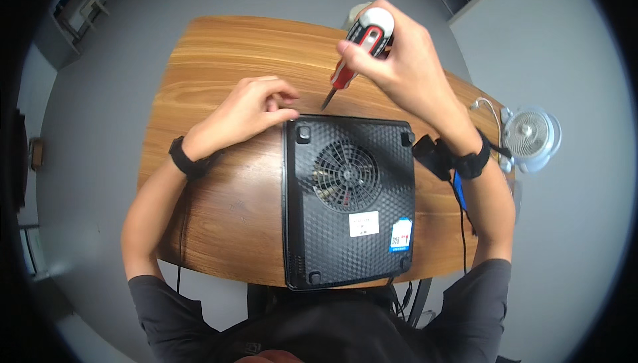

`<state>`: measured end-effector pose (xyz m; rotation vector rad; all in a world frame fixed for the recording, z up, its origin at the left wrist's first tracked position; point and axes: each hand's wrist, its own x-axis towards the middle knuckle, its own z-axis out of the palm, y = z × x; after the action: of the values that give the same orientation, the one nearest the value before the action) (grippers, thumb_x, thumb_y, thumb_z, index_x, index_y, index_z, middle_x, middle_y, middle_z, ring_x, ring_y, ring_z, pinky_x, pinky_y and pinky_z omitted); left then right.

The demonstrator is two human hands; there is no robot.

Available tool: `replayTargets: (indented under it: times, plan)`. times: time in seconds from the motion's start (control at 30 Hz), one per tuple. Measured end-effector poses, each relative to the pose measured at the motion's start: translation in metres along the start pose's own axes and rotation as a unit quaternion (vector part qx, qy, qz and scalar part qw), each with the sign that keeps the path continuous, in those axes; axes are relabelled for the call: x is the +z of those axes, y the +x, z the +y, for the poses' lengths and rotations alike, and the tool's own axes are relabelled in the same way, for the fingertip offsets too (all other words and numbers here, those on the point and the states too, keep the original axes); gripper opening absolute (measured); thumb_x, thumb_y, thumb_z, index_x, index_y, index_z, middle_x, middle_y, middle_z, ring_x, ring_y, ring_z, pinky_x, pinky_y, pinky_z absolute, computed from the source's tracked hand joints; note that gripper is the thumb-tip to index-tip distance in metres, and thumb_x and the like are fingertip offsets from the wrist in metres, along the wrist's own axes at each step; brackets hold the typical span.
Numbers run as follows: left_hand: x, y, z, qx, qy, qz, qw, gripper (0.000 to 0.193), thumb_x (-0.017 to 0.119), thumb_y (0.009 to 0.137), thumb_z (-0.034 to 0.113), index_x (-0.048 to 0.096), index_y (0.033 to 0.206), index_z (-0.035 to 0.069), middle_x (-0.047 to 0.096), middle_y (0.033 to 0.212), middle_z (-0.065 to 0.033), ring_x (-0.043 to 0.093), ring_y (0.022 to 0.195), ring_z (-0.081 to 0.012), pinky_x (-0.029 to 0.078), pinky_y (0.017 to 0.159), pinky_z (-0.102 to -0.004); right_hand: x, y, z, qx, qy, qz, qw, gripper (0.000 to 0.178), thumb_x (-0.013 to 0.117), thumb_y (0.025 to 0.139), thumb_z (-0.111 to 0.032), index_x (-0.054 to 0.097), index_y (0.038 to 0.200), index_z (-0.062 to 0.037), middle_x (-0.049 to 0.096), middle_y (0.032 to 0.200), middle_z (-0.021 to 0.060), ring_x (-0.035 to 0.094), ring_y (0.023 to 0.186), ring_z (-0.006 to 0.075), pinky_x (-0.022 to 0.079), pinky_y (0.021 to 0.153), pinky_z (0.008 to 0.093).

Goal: The person uses a screwdriver to remove screws from the back of a black electronic device, then opens the casing to reveal internal components including a copper-colored disc. They continue to unscrew and remove internal parts, placing them on the table.

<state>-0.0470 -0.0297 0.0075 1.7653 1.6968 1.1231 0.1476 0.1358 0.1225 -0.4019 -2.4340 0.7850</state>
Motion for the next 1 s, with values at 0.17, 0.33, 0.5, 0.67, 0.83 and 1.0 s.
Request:
replayTargets:
  times: [0.17,0.33,0.5,0.67,0.83,1.0]
  plan:
    - [0.019,-0.025,-0.01,-0.037,0.054,-0.029,0.997,0.025,0.071,0.09,0.01,0.07,0.111,-0.004,0.072,0.095,-0.0161,0.066,0.073,-0.0227,0.055,0.07,-0.0347,-0.062,-0.022,0.03,0.08,-0.102,0.005,0.992,0.033,0.073,0.093,-0.032,0.059,0.091,-0.0019,0.068,0.072,0.0057,0.066,0.068,0.0118,0.052,0.063,0.0279]
    - [0.034,-0.031,0.002,-0.043,0.103,-0.017,0.994,0.026,0.071,0.09,0.009,0.069,0.111,-0.006,0.071,0.098,-0.0185,0.067,0.077,-0.0278,0.055,0.073,-0.0374,-0.095,-0.069,0.077,0.124,-0.204,-0.055,0.969,0.029,0.072,0.091,-0.024,0.058,0.086,0.0013,0.061,0.068,0.0126,0.061,0.062,0.0214,0.05,0.061,0.0363]
    - [0.044,-0.033,0.016,-0.057,0.161,-0.016,0.985,0.033,0.071,0.09,0.008,0.066,0.118,-0.007,0.069,0.105,-0.022,0.07,0.083,-0.0311,0.056,0.077,-0.0399,-0.102,-0.126,0.133,0.157,-0.246,-0.097,0.952,0.024,0.068,0.084,-0.02,0.062,0.082,0.0032,0.065,0.066,0.02,0.064,0.061,0.0334,0.053,0.062,0.0439]
    - [0.058,-0.042,0.009,-0.061,0.192,0.025,0.979,0.037,0.069,0.09,0.006,0.063,0.123,-0.01,0.068,0.111,-0.026,0.07,0.097,-0.0371,0.057,0.086,-0.0408,-0.084,-0.153,0.164,0.227,-0.261,-0.176,0.922,0.034,0.073,0.083,-0.03,0.067,0.088,0.0035,0.068,0.076,0.0274,0.068,0.073,0.0422,0.055,0.071,0.0477]
    - [0.062,-0.044,0.011,-0.085,0.171,0.028,0.981,0.036,0.063,0.089,0.0,0.062,0.124,-0.009,0.064,0.118,-0.0285,0.062,0.112,-0.0438,0.051,0.1,-0.0466,-0.067,-0.157,0.174,0.229,-0.269,-0.181,0.918,0.041,0.072,0.085,-0.039,0.072,0.094,0.0007,0.071,0.085,0.0281,0.069,0.083,0.0449,0.057,0.078,0.0489]
    - [0.07,-0.053,0.006,-0.069,0.18,0.043,0.98,0.05,0.064,0.085,-0.006,0.055,0.134,-0.007,0.063,0.116,-0.0247,0.066,0.1,-0.0375,0.054,0.091,-0.0431,-0.051,-0.166,0.19,0.216,-0.253,-0.154,0.93,0.043,0.073,0.086,-0.041,0.071,0.099,0.0008,0.07,0.087,0.0305,0.069,0.086,0.0473,0.056,0.079,0.0515]
